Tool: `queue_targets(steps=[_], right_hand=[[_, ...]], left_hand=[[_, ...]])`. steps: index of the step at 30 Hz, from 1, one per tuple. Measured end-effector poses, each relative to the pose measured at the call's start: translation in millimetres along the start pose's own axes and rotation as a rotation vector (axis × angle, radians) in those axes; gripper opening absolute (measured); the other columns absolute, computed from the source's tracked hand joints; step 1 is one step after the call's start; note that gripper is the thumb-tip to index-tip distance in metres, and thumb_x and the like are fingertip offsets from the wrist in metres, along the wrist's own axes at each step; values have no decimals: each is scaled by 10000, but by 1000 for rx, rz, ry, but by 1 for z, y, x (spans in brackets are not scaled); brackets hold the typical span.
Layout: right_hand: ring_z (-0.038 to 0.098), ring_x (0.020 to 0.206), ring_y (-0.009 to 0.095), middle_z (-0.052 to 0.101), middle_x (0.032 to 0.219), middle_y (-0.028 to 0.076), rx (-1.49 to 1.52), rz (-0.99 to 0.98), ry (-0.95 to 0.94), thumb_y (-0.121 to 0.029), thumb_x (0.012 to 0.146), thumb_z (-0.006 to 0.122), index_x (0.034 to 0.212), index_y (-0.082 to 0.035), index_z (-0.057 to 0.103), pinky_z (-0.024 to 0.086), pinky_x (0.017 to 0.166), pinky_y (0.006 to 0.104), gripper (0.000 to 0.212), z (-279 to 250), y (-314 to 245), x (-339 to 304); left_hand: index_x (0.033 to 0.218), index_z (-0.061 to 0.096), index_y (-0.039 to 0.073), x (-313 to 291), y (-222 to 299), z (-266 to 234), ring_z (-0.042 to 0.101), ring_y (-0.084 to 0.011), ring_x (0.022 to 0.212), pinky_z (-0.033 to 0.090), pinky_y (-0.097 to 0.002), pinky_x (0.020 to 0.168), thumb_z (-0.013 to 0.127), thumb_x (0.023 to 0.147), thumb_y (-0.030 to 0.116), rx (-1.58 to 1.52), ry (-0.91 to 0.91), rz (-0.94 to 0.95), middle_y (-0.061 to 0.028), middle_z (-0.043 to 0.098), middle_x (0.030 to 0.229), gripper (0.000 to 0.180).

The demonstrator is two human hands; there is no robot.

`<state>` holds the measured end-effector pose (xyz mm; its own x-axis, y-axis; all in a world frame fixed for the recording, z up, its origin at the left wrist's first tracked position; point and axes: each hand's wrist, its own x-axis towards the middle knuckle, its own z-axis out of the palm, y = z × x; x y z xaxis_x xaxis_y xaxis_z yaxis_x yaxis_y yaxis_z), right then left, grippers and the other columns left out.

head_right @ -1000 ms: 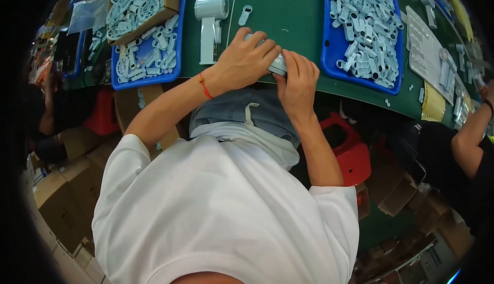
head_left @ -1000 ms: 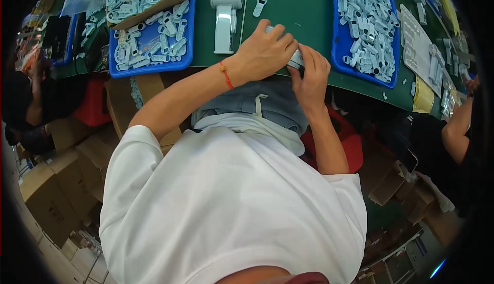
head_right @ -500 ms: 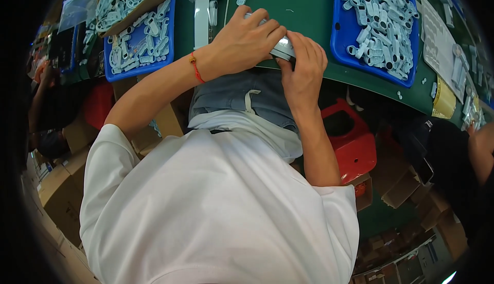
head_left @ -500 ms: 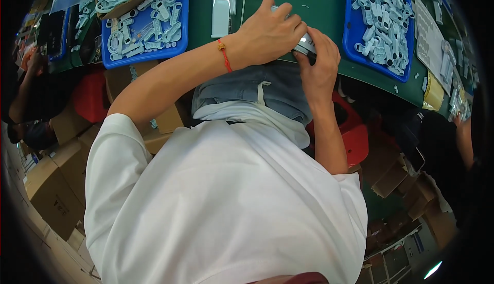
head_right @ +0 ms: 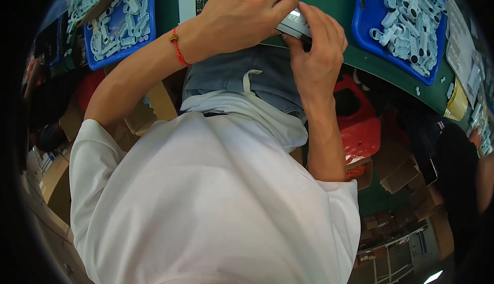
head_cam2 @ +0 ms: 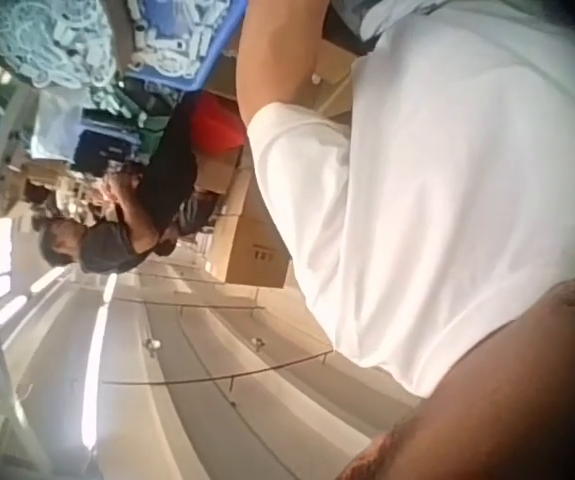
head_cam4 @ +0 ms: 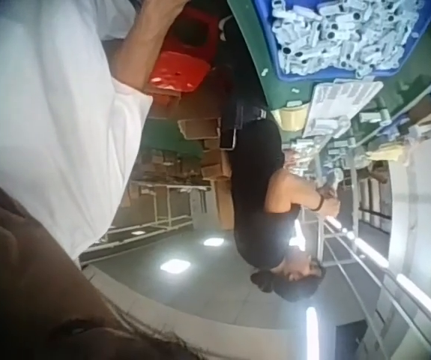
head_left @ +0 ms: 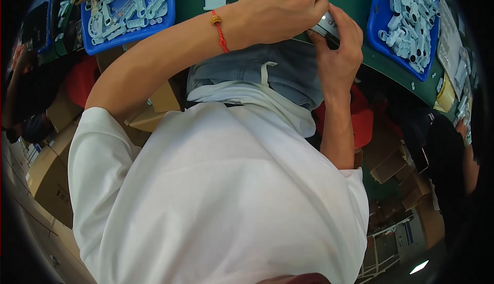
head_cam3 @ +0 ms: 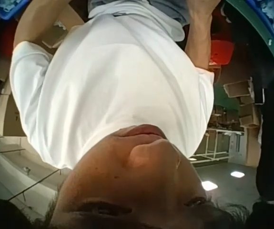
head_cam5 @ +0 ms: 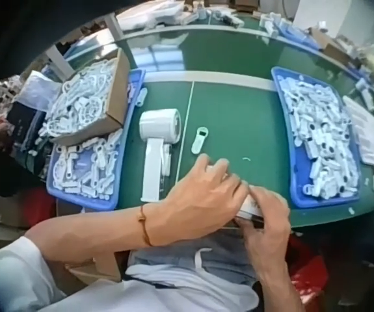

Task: Assembling handheld hair dryers on a factory production line by fitting plastic housing components together.

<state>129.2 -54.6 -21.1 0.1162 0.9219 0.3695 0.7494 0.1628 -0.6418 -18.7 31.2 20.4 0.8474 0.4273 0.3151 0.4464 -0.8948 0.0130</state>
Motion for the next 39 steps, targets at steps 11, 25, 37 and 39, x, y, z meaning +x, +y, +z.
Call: queue_targets(steps=[11, 25, 37, 39], right_hand=[[539, 875, 145, 557, 1052, 96, 687, 435, -346, -162, 805, 615, 1293, 42, 369, 438, 744, 252, 583, -41, -13, 5], [483, 1069, 177, 461, 1215, 112, 726, 364, -124, -116, 779, 688, 1319, 28, 290, 393, 904, 285, 686, -19, -41, -5], [527, 715, 127, 507, 1029, 97, 1062, 462, -192, -260, 806, 570, 1297, 17, 307, 442, 596, 256, 622, -16, -43, 7], [536, 686, 147, 523, 966, 115, 1222, 482, -288, -409, 819, 510, 1250, 9, 356, 434, 559, 260, 620, -15, -35, 16]], left_hand=[[1235, 461, 51, -22, 3, -20, 502, -262, 1085, 379, -405, 930, 731, 685, 177, -328, 445, -345, -137, 436, 1260, 626], [1016, 547, -56, -22, 27, -17, 650, -248, 861, 497, -321, 799, 587, 769, 102, -1373, 328, -721, -169, 651, 899, 296], [1052, 521, -20, -16, 17, -25, 604, -290, 872, 501, -346, 669, 560, 816, 129, -1205, 361, -664, -184, 606, 957, 282], [1200, 425, -26, -17, 16, -18, 551, -268, 1012, 490, -353, 779, 600, 828, 196, -1335, 229, -666, -183, 529, 1132, 467]])
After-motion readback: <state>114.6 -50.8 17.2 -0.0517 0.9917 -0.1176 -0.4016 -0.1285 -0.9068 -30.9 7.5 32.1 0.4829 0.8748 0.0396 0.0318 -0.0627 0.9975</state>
